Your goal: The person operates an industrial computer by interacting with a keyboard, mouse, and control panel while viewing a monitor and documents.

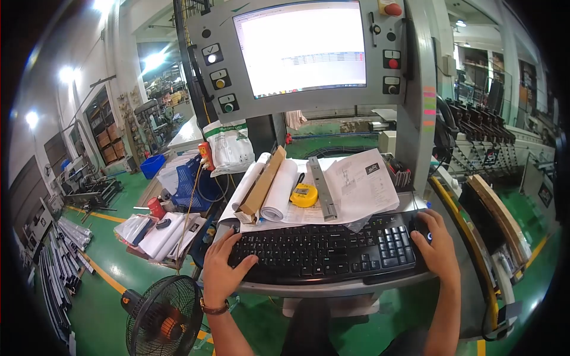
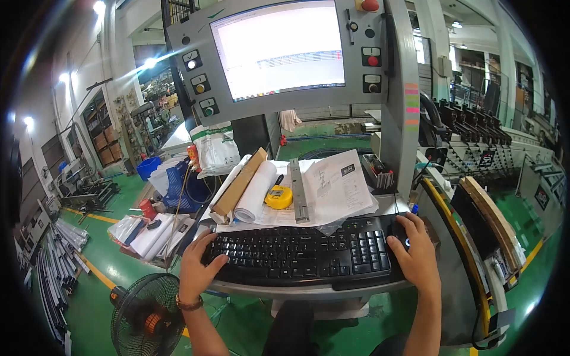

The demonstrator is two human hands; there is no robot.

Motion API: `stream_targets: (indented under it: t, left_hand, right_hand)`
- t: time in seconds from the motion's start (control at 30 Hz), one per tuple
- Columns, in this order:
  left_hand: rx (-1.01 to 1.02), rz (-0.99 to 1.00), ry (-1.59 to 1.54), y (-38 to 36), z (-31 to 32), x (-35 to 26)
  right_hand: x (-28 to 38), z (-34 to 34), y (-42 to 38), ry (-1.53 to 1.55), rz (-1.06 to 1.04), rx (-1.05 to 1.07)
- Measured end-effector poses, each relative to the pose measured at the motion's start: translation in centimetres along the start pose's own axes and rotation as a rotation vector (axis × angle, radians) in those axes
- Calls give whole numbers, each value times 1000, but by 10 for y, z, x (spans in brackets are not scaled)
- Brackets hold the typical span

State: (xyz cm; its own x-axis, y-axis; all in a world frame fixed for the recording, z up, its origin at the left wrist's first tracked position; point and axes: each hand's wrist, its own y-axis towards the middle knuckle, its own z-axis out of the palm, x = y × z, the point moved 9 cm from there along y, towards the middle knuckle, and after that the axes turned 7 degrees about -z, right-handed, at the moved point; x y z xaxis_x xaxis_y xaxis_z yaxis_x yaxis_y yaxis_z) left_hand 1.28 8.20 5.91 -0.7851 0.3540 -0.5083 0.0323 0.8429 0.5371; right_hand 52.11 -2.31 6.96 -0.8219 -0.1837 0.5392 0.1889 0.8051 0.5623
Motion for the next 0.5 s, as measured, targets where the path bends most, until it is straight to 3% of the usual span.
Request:
stream_targets:
  t: [0.5]
  left_hand:
    - [-1,-5,-3,0,1,2]
  right_hand:
    - [0,0,0,11,23,7]
